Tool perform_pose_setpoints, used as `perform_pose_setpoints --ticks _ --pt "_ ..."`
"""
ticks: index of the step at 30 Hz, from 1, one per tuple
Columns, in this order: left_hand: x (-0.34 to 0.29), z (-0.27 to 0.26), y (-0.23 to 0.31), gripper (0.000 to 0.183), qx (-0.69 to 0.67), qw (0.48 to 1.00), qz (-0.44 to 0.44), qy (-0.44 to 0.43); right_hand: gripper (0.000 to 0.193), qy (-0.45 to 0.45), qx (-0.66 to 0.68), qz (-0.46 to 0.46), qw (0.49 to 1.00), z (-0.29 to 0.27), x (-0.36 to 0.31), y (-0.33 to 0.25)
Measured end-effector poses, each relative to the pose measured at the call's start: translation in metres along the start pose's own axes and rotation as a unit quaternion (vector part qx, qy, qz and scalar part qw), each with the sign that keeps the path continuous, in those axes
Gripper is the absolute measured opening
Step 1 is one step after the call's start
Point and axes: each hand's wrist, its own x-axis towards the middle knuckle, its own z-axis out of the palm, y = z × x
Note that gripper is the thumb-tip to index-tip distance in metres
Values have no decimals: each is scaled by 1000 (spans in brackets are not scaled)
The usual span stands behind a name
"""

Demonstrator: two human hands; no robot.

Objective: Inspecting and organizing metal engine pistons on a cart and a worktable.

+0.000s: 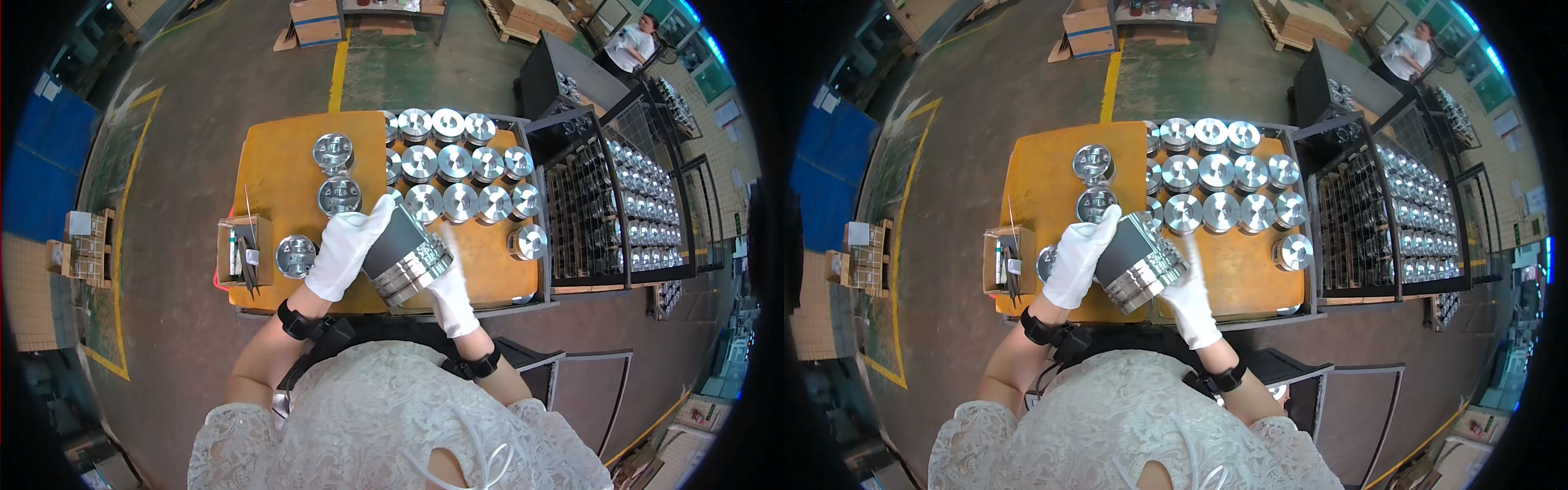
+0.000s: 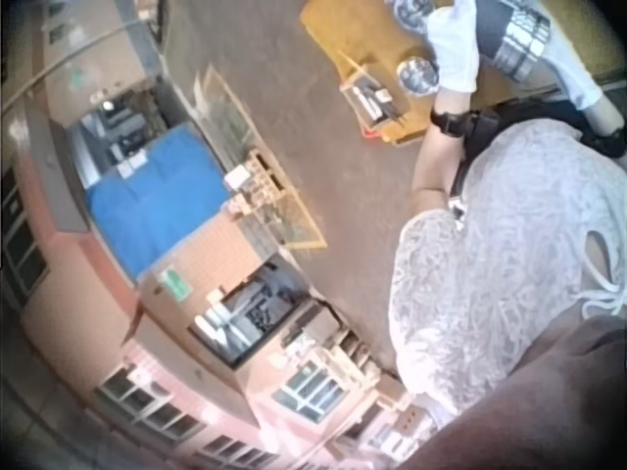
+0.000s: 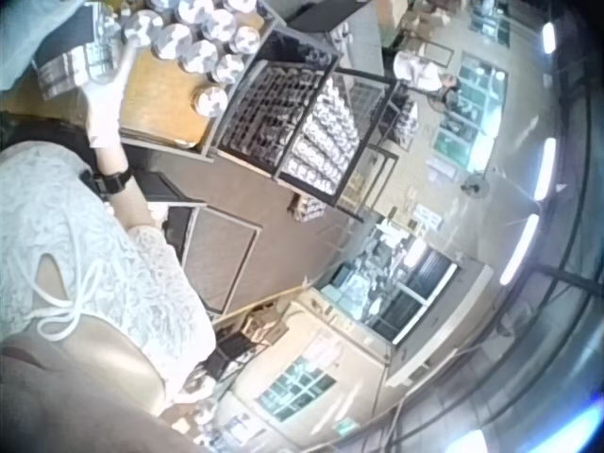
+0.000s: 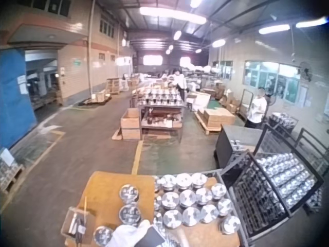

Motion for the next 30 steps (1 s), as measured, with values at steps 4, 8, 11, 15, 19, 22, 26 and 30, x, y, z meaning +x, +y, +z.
perform_pose_setpoints --ticks 4,8,11,15,19,22,26,30 --pt "7 -8 -17 29 50 968 242 -50 66 -272 352 180 877 6 -7 2" --pt "9 -11 -14 31 -23 989 141 -46 64 -217 341 160 900 -5 2 10" --pt "5 -9 -33 38 -73 995 65 -34 66 -119 266 69 954 -1 11 -9" --pt "-11 -1 -24 47 -418 885 -37 -202 76 4 58 -77 995 -8 23 -12" --pt "2 -4 -63 32 -391 890 37 -230 84 43 -235 -214 947 10 12 -31" --pt "18 -5 -81 31 -423 877 -151 -168 91 32 -311 -227 922 22 -8 -48" --pt "21 0 -104 33 -573 767 -15 -288 97 22 -402 -284 870 30 -17 -56" --pt "24 0 -98 34 -562 779 -26 -278 97 2 -369 -334 867 27 -8 -45"
